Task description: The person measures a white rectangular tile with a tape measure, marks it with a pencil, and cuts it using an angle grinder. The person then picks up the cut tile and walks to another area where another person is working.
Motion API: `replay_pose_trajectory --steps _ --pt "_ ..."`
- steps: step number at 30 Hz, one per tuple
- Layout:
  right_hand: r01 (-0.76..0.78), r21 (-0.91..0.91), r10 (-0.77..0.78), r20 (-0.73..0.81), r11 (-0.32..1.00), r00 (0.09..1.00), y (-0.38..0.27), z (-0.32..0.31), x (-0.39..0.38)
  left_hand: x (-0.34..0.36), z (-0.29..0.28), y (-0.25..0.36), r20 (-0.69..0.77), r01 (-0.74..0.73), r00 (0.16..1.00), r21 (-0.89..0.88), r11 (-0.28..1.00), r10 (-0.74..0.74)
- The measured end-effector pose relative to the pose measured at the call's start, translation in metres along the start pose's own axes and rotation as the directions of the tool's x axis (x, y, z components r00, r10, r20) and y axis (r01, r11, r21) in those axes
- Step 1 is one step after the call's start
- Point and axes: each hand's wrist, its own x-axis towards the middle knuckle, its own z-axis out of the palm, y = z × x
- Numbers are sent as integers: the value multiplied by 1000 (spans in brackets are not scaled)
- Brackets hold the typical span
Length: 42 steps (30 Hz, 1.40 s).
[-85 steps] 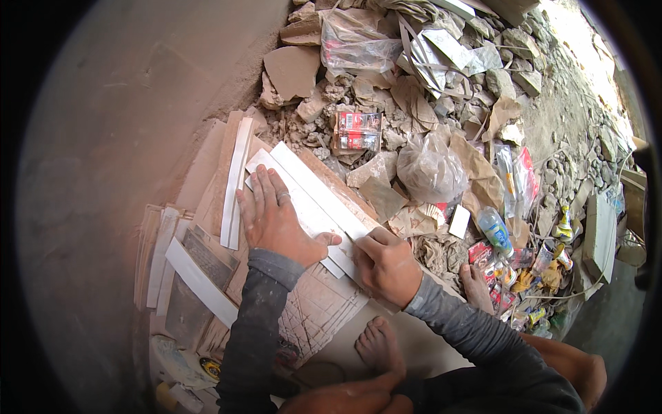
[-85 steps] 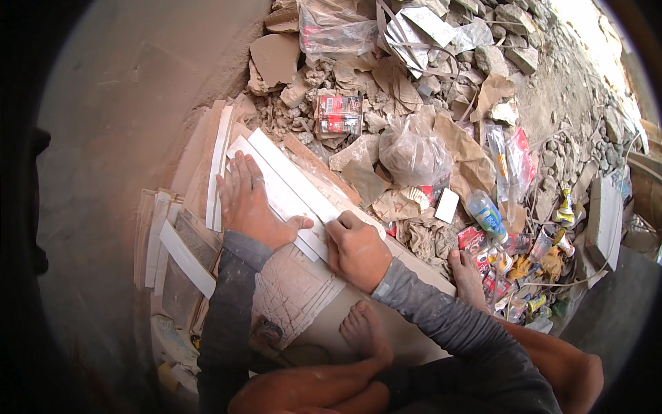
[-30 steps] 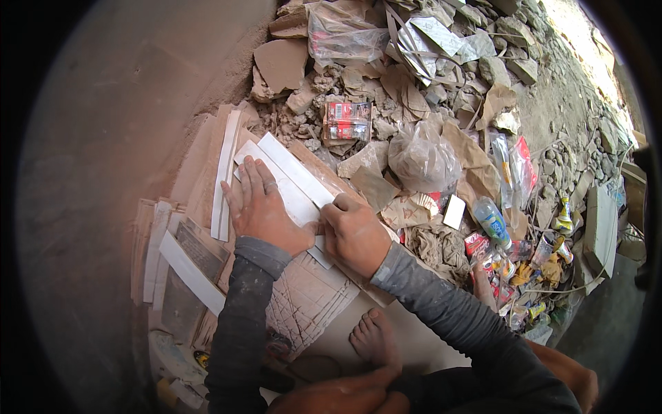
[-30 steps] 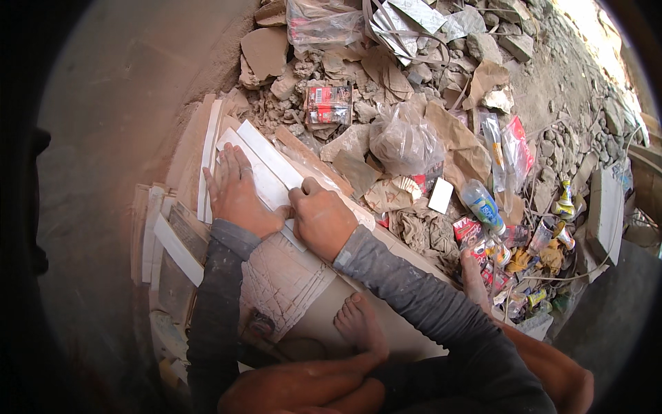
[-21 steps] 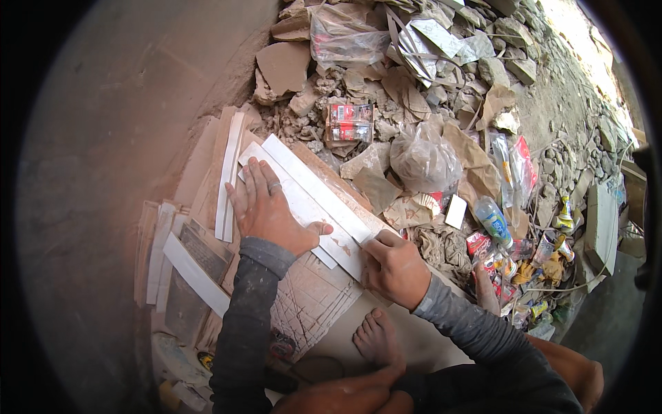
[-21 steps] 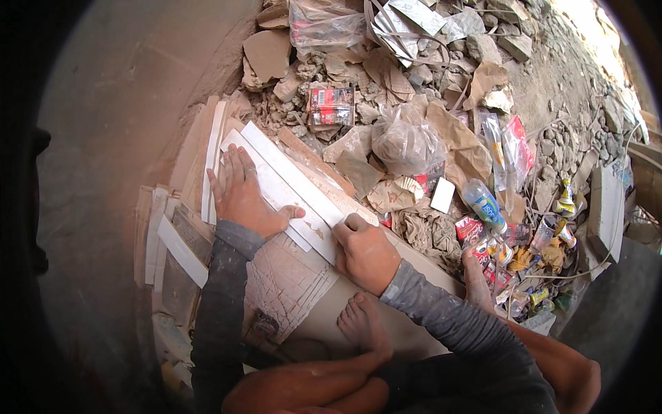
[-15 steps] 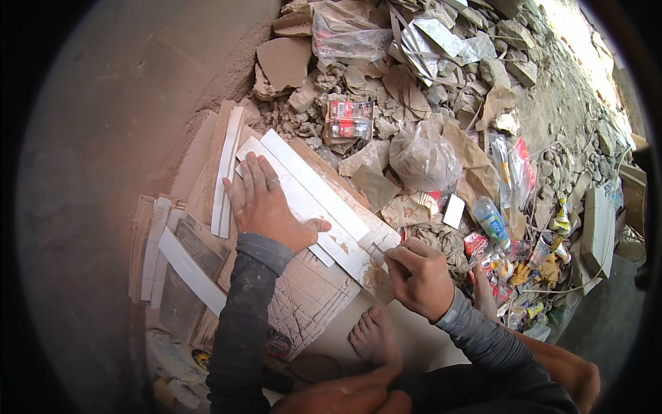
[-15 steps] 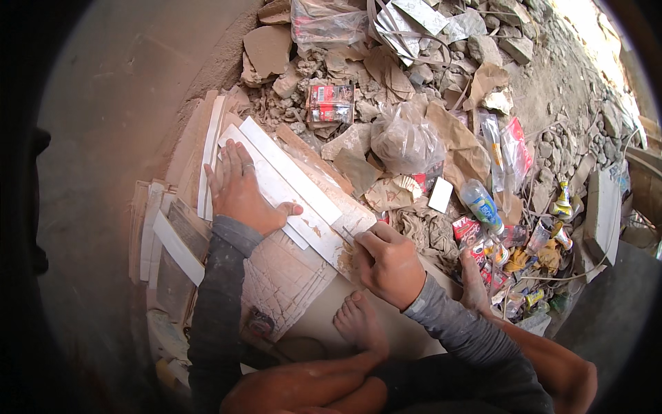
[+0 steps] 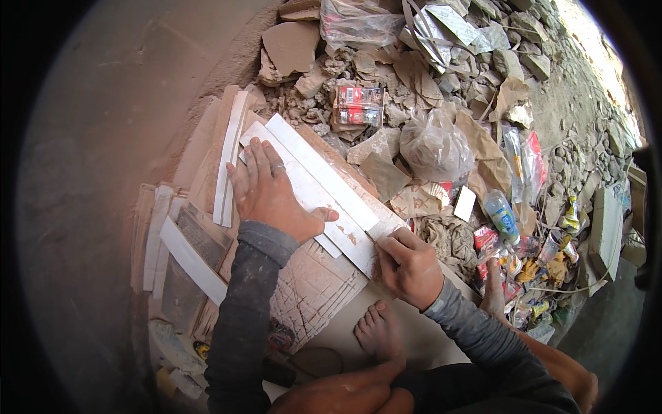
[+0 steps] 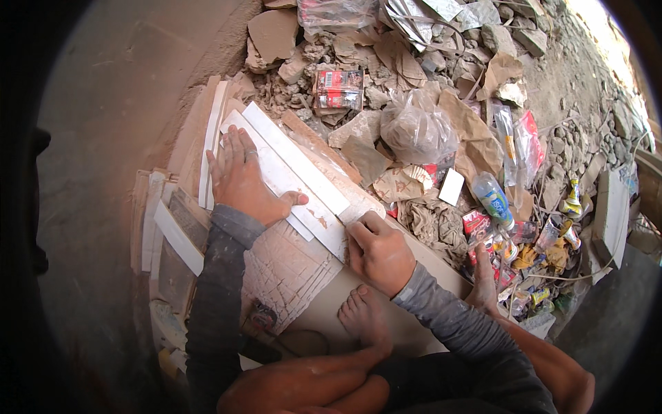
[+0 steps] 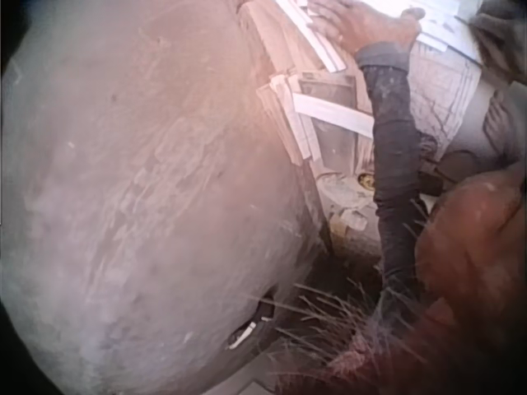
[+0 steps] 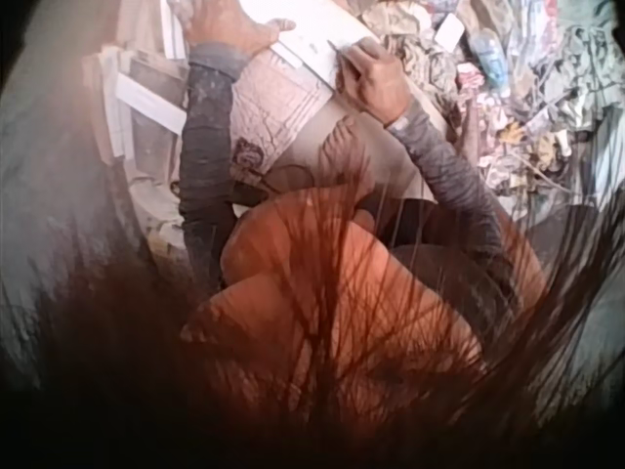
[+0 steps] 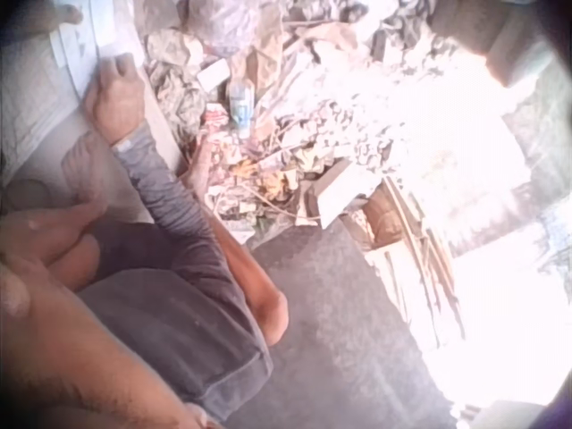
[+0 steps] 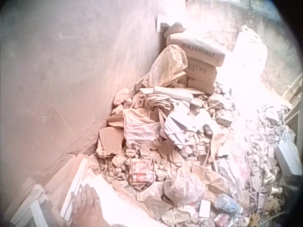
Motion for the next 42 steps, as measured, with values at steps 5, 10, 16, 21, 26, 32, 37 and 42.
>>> replay_pose_trajectory --steps 5,10,16,21,26,32,37,42 --pt "-18 -4 18 40 1000 999 -11 5 16 -2 3 -1 -9 1 1000 -20 1000 -1" --pt "36 13 -36 35 999 999 -11 33 83 0 3 -2 -19 -5 1000 -50 999 5" --pt "88 -32 -87 36 996 996 -20 67 167 3 5 -6 10 -18 1000 -34 999 18" --pt "100 -31 -100 -28 995 995 -31 85 213 1 3 -6 -4 -4 1000 -72 997 3" --pt "35 -79 -38 -36 996 999 -48 95 257 4 -9 -2 197 -22 980 53 998 11" --pt "304 114 -257 -310 946 915 -47 48 229 -8 7 -6 -17 8 1000 -140 990 -10" --pt "79 -196 -56 119 977 991 -18 -12 58 -55 47 7 -278 41 939 -498 866 -204" --pt "172 -311 -65 327 935 943 -13 -4 -6 -107 80 39 -464 22 736 -711 703 -492"
